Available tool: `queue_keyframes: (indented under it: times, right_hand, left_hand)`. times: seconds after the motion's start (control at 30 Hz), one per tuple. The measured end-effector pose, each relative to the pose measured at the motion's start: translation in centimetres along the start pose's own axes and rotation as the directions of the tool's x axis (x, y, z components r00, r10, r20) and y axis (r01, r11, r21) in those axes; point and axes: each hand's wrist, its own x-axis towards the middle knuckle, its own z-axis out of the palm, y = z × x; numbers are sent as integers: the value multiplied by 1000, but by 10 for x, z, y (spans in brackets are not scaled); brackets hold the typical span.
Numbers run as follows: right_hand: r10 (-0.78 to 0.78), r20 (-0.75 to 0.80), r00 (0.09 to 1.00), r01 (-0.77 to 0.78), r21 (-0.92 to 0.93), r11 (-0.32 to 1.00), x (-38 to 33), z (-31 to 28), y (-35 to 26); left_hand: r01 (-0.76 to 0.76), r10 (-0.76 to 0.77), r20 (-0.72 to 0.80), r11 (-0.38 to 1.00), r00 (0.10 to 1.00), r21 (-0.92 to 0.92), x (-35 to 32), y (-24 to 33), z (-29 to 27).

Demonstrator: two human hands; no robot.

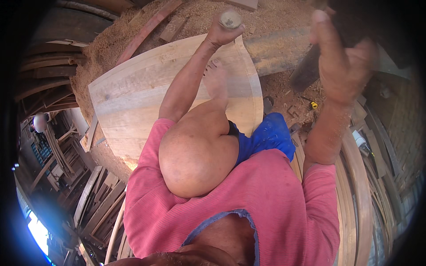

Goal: The person uses a chisel and mallet to carve a large curved wooden plank. They repeatedly strike the chisel to remove wood shavings, occasionally pause to wipe the surface, and later use a power sander to smooth the plank.

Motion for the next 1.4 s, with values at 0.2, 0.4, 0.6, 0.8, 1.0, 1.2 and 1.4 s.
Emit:
queue_keyframes:
  times: [0.2, 0.4, 0.6, 0.8, 1.0, 1.2, 1.4]
  right_hand:
    - [-442, 37, 896, 430, -321, 844, 14, -5, 2]
    - [292, 533, 794, 369, -804, 466, -50, 44, 109]
    - [301, 394, 869, 11, -622, 783, -27, 53, 71]
    - [238, 235, 942, -145, -355, 924, -31, 30, 27]
    - [109, 46, 993, -99, -180, 979, -18, 2, -3]
    - [-211, -156, 965, 211, -15, 977, 16, -2, -42]
    - [-200, 479, 855, 515, -733, 444, -25, 19, 80]
  left_hand:
    - [-34, 29, 62, 995, 998, 90, -9, -2, -7]
    - [-61, 58, 106, 998, 993, 20, -17, 0, 1]
    - [-7, -4, -106, 994, 994, -105, -20, -5, 17]
    - [23, -21, -125, 1000, 992, 16, -2, -4, 16]
    - [110, -109, -55, 994, 993, 5, -15, -8, -2]
    - [64, -64, -25, 998, 998, 2, -22, 4, 1]
    - [28, -30, -21, 996, 999, -83, -25, -1, 10]
